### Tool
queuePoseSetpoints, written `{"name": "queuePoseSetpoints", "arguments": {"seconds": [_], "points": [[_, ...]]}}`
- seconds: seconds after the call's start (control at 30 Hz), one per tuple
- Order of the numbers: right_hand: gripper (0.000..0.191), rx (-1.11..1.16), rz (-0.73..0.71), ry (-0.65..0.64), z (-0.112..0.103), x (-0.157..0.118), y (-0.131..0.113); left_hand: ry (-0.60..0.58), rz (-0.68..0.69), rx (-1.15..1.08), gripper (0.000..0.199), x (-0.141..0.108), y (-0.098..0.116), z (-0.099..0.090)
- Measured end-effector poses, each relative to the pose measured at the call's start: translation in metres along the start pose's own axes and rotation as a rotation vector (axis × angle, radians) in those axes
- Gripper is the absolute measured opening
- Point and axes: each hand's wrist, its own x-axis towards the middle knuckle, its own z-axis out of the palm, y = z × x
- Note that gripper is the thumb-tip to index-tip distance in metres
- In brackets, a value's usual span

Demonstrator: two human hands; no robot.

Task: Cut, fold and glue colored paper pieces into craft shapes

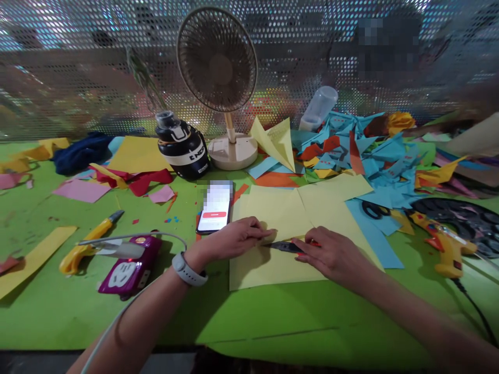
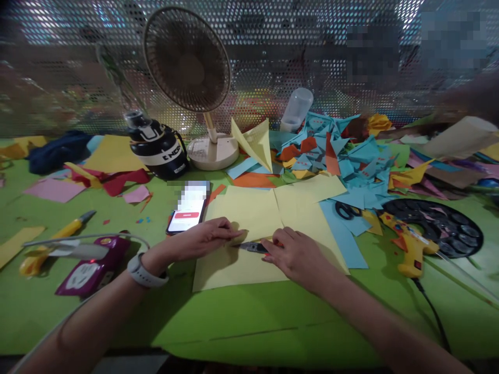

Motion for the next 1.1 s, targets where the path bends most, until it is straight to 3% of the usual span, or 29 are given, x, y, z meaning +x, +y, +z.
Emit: {"name": "queuePoseSetpoints", "arguments": {"seconds": [0.77,0.97,1.03,1.1], "points": [[0.032,0.075,-0.021,-0.024,0.005,0.004,-0.008,0.038,-0.010,0.009,0.044,0.000,-0.003,0.003],[0.037,0.169,-0.113,-0.067,-0.006,-0.006,-0.004,0.242,0.012,-0.022,0.037,-0.002,-0.003,0.015],[0.037,0.175,-0.003,-0.027,-0.013,-0.014,0.007,0.315,0.009,-0.020,0.034,-0.002,-0.001,0.019],[0.036,0.138,0.198,0.031,-0.019,-0.023,0.023,0.404,-0.049,0.053,0.038,0.000,0.000,0.023]]}}
